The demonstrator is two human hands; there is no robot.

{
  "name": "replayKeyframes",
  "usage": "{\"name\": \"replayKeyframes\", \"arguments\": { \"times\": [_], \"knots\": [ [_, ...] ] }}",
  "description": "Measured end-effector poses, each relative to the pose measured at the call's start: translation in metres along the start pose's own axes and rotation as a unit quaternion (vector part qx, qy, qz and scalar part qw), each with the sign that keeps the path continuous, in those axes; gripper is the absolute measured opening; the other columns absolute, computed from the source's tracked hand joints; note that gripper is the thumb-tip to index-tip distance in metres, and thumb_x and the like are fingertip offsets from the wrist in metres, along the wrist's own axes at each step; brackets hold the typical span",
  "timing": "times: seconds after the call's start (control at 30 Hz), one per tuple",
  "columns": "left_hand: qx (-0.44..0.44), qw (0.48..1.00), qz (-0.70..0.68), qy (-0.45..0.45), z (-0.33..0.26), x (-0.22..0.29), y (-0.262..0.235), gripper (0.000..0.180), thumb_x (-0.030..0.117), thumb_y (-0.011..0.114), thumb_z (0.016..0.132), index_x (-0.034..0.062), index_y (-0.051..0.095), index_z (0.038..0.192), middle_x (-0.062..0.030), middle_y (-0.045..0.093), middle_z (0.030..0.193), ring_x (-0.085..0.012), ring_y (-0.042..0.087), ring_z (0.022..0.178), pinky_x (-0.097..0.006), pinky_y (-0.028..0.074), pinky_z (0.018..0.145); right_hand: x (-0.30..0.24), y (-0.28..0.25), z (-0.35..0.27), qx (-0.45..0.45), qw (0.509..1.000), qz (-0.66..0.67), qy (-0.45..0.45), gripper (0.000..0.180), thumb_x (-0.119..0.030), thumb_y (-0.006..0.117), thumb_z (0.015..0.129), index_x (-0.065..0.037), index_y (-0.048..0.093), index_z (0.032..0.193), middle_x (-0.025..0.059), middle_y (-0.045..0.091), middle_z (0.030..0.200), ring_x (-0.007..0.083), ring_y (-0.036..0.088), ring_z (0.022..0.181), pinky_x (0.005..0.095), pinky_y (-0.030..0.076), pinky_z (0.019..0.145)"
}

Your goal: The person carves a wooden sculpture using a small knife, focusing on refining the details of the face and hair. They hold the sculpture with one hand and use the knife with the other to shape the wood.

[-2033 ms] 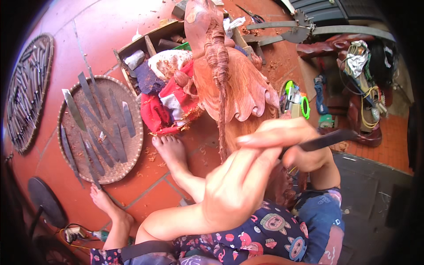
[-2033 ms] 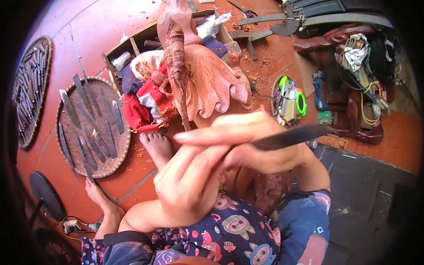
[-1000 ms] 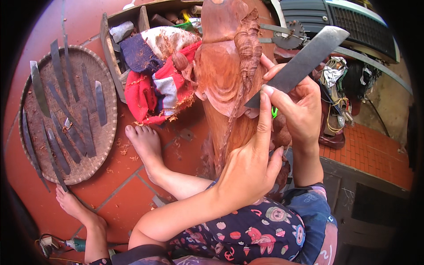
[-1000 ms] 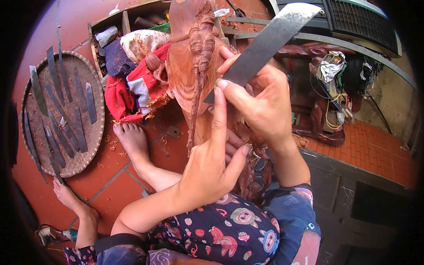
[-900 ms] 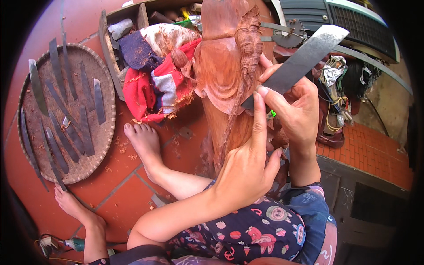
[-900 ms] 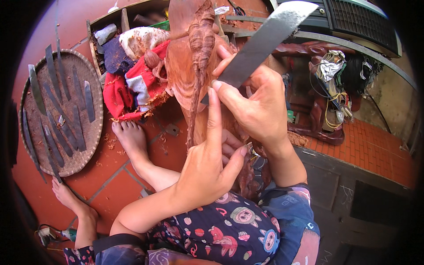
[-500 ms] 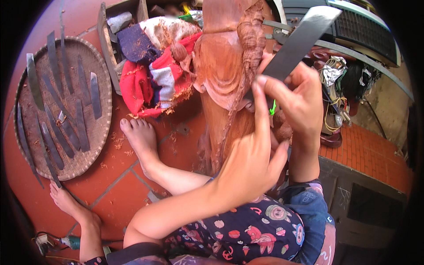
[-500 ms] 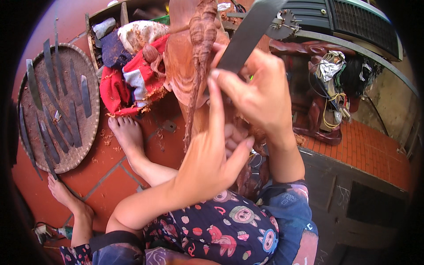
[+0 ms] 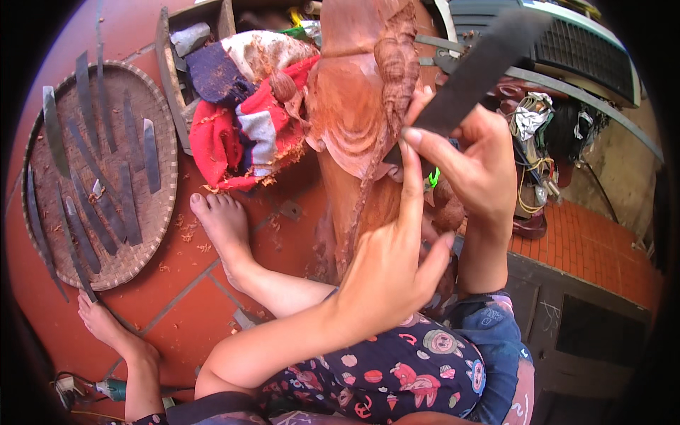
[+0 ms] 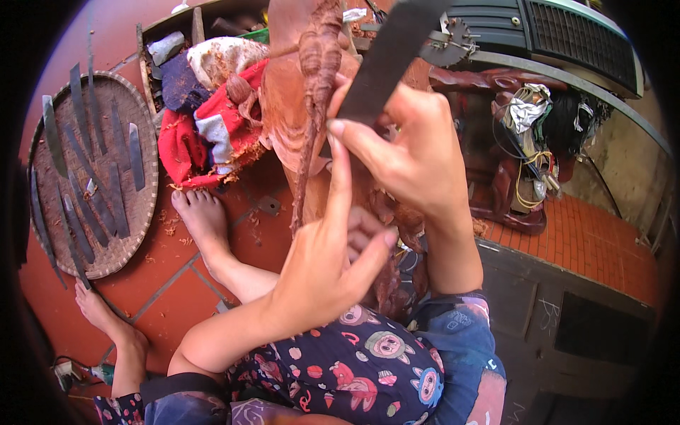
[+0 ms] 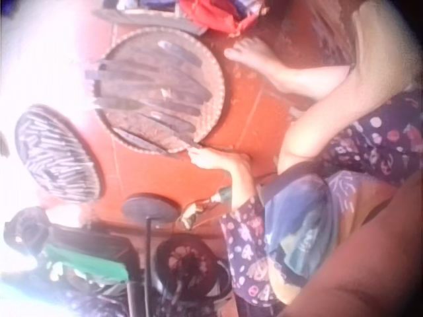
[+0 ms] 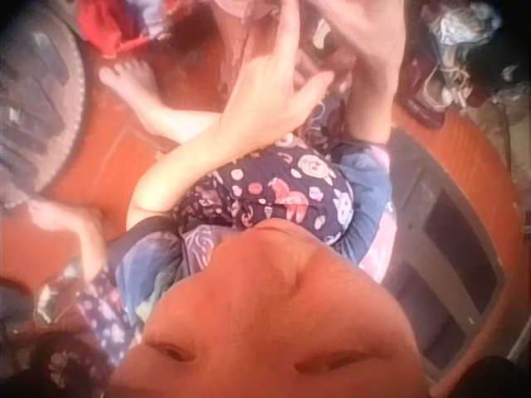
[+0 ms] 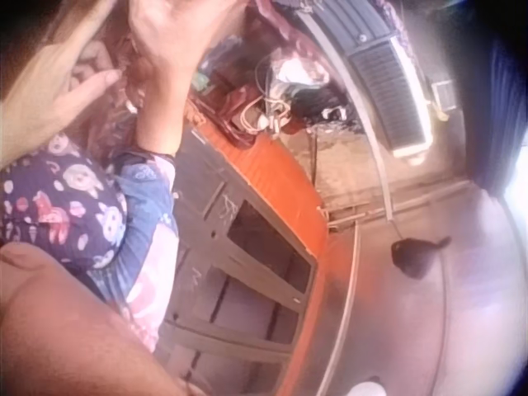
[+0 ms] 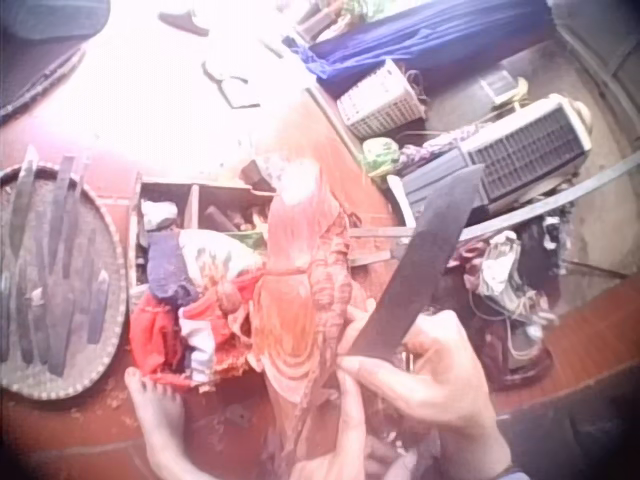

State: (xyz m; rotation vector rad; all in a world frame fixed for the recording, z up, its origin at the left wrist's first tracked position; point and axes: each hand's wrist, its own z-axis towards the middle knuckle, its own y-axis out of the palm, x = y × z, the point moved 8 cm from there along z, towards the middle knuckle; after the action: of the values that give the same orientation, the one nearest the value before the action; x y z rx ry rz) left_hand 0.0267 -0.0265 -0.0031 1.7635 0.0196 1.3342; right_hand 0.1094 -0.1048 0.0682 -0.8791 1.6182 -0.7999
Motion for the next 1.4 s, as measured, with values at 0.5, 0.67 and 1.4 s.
{"name": "replayKeyframes", "arguments": {
  "times": [0.5,0.67,1.4],
  "knots": [
    [0.017,0.999,0.034,0.011,0.007,0.004,-0.006,0.093,0.002,0.060,0.091,-0.0037,-0.006,0.156,-0.0157,0.069,0.077,-0.0234,0.070,0.066,-0.033,0.054,0.063,-0.003,0.000,-0.003,0.012,1.000,-0.020,0.012,0.016,0.002,0.070,0.087,0.006,0.068,0.102,0.0047,0.071,0.088,0.0068,0.063,0.079,0.0237,0.050,0.070],
    [0.005,0.998,0.061,0.001,0.009,0.001,-0.005,0.093,0.003,0.060,0.091,-0.0036,-0.006,0.157,-0.0158,0.070,0.078,-0.0230,0.070,0.066,-0.033,0.054,0.064,-0.012,-0.001,0.000,0.029,0.990,-0.138,-0.023,0.016,0.003,0.070,0.086,0.006,0.068,0.102,0.0053,0.071,0.087,0.0079,0.064,0.077,0.0226,0.050,0.069],
    [-0.005,1.000,-0.014,-0.012,-0.004,0.007,-0.004,0.090,0.007,0.060,0.089,-0.0068,0.000,0.155,-0.0258,0.068,0.072,-0.0441,0.068,0.065,-0.052,0.054,0.064,0.010,-0.002,-0.001,0.001,0.994,0.082,-0.071,0.014,0.000,0.072,0.083,0.004,0.072,0.096,0.0058,0.073,0.084,0.0087,0.066,0.081,0.0265,0.055,0.076]
  ]
}}
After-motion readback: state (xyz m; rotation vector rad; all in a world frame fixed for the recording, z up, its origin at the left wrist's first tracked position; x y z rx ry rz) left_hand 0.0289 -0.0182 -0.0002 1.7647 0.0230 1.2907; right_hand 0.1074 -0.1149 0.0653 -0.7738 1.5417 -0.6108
